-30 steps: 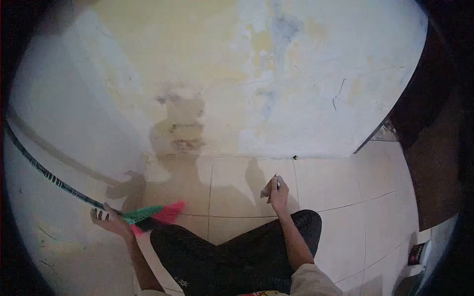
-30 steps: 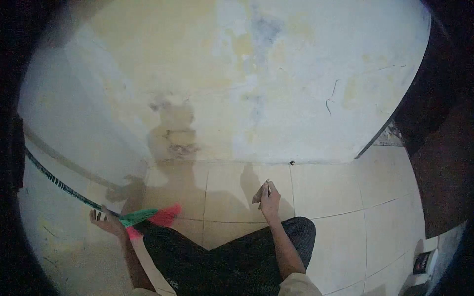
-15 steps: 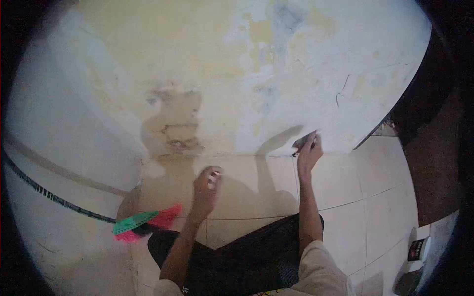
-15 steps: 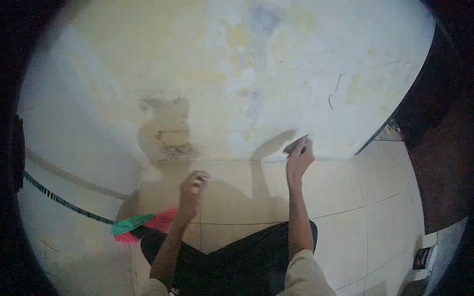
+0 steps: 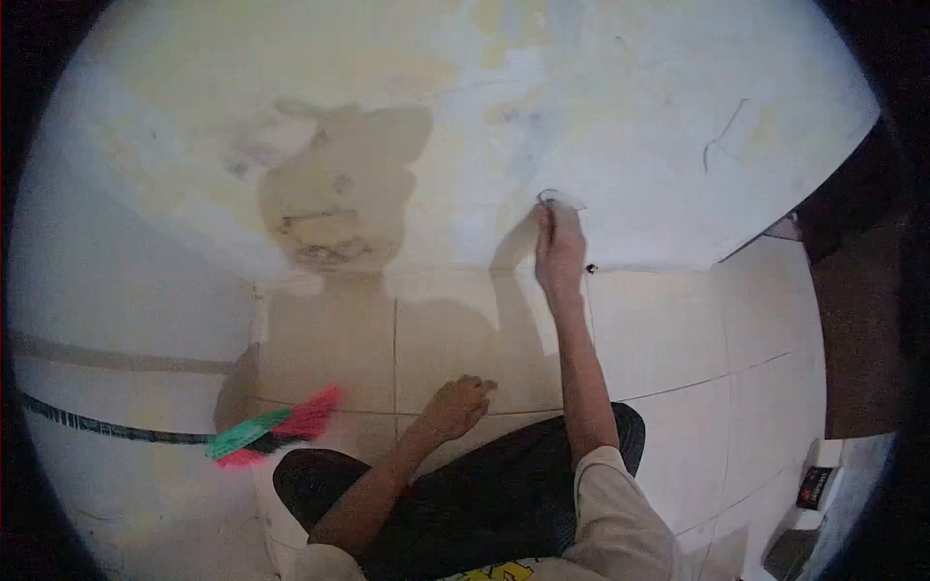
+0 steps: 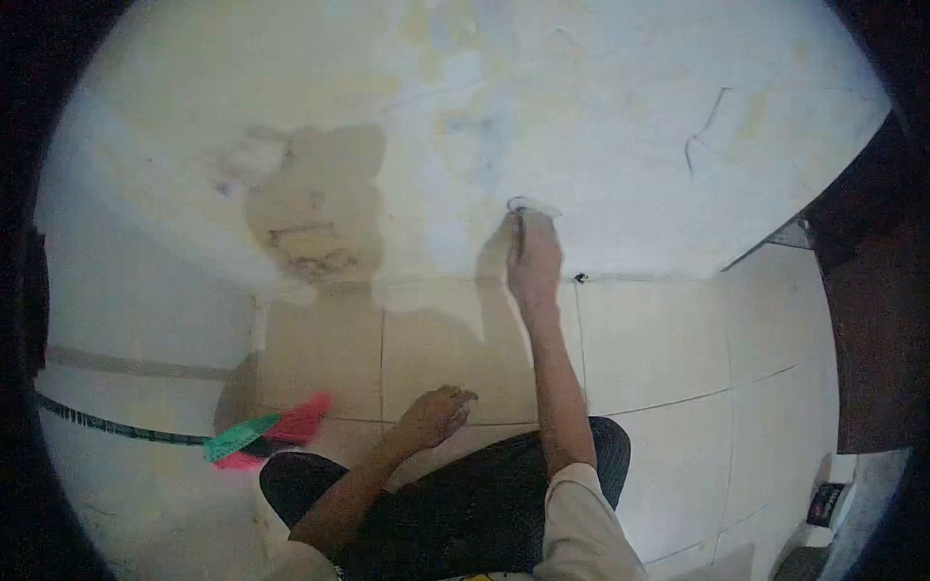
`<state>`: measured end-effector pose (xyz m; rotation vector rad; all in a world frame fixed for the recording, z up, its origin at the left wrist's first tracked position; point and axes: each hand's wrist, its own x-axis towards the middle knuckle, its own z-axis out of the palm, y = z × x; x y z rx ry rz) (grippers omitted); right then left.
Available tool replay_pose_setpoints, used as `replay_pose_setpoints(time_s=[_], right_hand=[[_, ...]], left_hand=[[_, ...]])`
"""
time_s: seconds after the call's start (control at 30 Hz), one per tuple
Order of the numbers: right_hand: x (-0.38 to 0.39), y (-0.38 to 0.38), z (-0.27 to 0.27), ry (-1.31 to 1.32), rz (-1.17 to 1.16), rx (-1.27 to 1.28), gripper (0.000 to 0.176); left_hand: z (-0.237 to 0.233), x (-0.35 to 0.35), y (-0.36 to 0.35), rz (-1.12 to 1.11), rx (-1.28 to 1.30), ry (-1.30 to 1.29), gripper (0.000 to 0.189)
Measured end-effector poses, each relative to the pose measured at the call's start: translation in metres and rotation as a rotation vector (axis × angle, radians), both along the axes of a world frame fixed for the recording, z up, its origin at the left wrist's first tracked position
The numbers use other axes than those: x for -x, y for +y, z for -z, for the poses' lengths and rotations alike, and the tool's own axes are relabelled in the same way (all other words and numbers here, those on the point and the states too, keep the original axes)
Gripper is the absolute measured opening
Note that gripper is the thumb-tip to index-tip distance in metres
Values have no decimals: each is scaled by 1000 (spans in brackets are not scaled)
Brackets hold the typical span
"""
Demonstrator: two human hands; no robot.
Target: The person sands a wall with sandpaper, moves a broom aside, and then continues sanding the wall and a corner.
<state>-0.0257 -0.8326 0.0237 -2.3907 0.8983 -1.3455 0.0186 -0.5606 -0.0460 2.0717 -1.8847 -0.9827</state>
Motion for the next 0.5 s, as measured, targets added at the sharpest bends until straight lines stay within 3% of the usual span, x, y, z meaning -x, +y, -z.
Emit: replay_pose_setpoints(time_s=[0.07, 0.13, 0.2, 0.27, 0.3, 0.43, 0.5], right_hand=[[1, -7, 2, -65, -26, -8, 22], [9, -12, -4, -299, 39, -496, 23], [18, -25, -10, -364, 243, -313, 21], [27, -33, -16, -515, 267, -60, 21], [30, -37, -16, -734, 113, -375, 24], [16, -20, -10, -461, 157, -353, 28], [-2, -28, 48, -92, 32, -370, 28]], left_hand=[[0, -9, 1, -65, 9, 50, 35], [-2, -14, 1, -63, 29, -20, 37], [-11, -12, -5, -81, -16, -38, 37], [-13, -10, -7, -96, -62, -53, 37], [-11, -9, -7, -74, -51, -47, 38], [-13, -4, -8, -15, -127, -30, 40], [-20, -6, -8, -19, -142, 2, 40]])
